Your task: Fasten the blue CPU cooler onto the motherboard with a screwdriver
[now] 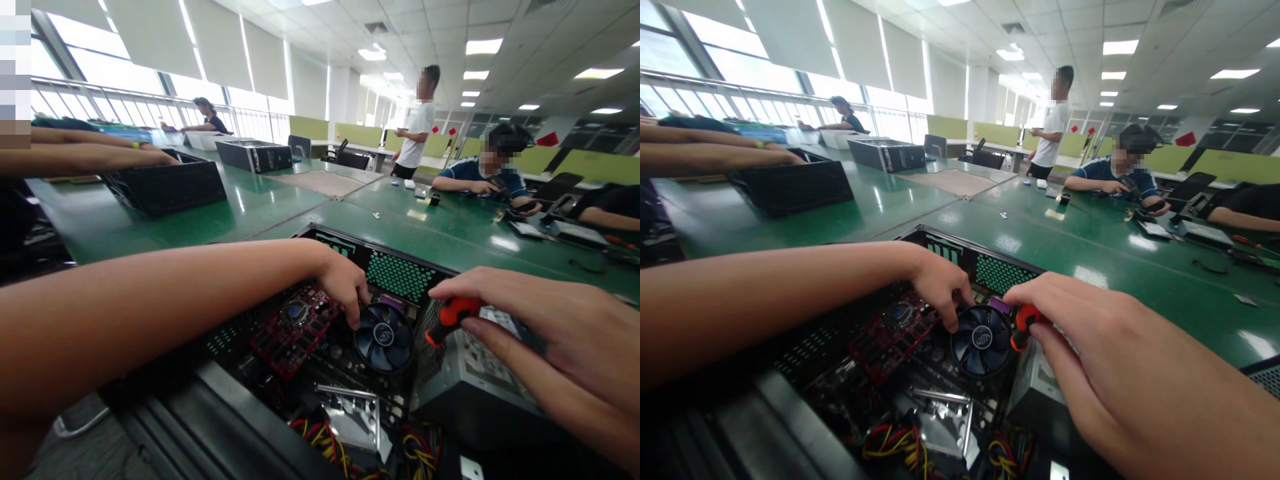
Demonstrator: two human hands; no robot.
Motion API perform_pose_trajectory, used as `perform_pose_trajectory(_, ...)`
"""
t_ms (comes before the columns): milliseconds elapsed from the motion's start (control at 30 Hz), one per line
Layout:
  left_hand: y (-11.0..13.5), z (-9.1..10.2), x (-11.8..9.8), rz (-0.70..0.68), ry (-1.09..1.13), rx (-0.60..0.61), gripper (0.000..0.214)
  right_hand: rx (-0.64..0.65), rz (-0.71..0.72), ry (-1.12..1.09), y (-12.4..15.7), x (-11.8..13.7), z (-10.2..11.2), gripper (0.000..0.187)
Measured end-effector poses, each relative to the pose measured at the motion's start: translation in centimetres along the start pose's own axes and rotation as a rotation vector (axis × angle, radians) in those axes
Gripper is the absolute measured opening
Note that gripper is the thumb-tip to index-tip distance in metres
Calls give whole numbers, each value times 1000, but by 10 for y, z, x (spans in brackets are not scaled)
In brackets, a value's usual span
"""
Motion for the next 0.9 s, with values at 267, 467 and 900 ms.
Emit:
perform_pose_trajectory(267, 1, 2, -3, 13, -29, -7, 54, 46, 13, 64, -11, 18, 2, 31)
perform_pose_trajectory(467, -1, 3, 1, -17, -27, 19, 55, 128, 59, 214, -22, 28, 5, 36)
perform_pose_trajectory(900, -1, 5, 1, -18, -72, 37, 55, -36, -20, -33, 20, -1, -12, 30)
Point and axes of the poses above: each hand's wrist, its own y-axis away from the middle knuckle, its own z-axis out of the back of the hand, x = y × z, the point moved 1 cm from there along -y, towards the middle knuckle, and after that the axes turned 8 degrees about -z, right-handed, at the moved point
